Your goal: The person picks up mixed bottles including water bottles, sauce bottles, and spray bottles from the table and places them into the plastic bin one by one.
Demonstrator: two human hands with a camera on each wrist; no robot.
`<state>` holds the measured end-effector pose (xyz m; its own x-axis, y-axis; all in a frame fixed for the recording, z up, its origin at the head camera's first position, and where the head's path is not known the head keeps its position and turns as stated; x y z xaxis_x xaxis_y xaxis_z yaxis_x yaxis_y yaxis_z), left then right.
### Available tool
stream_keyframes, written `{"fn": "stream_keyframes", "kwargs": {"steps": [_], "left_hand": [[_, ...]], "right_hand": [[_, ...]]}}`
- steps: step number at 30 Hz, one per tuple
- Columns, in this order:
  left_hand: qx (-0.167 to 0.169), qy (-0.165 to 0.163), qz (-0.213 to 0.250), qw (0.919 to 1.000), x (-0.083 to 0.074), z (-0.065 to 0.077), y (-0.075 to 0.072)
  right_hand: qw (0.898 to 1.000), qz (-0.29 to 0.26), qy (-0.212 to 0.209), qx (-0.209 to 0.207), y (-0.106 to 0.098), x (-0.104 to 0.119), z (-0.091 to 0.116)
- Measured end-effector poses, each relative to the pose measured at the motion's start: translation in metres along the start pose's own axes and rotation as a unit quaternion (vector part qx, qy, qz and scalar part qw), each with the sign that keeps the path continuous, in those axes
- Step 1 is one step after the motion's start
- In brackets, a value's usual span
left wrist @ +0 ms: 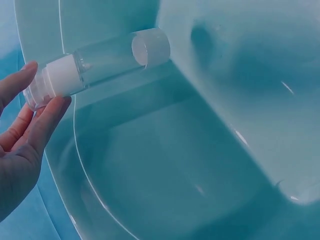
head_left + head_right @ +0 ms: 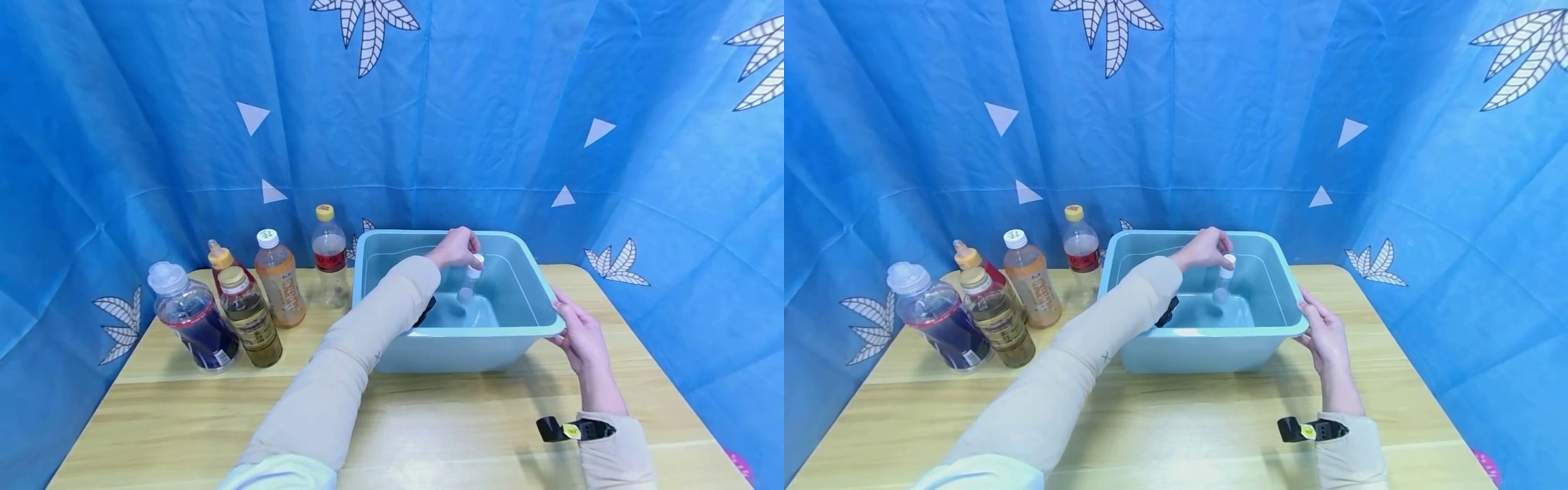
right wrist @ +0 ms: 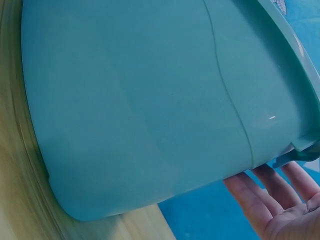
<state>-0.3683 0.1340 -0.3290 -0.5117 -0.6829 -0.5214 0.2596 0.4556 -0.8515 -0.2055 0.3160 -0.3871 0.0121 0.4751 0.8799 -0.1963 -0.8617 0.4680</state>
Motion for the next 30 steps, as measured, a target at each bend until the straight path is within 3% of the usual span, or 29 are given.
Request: {"fn": "stream_keyframes", "kwargs": {"steps": [19,30], "left_hand": [[0.005,-0.021,-0.005,0.9998,-0.001,0.001,0.007],[0.015,-0.032,0.001,0.9994,-0.002,-0.003,0.02]], "right_hand": [[0.998,0.06,0.023,0.017,0.004,0.002,0.004],[0.999,0.043,0.004,0.017,0.007,0.0,0.008]]}}
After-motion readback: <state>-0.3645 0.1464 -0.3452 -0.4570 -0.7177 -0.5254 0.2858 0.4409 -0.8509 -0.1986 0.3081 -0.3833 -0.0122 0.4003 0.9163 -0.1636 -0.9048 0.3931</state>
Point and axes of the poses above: each hand's wrist, its own z-axis away from the middle knuckle, its own y-axis out of the palm, x = y × z, the point moved 4 cm from there along -z, towards the middle knuckle, and after that the axes turned 13 degrees about -z, right-handed, at the moved point
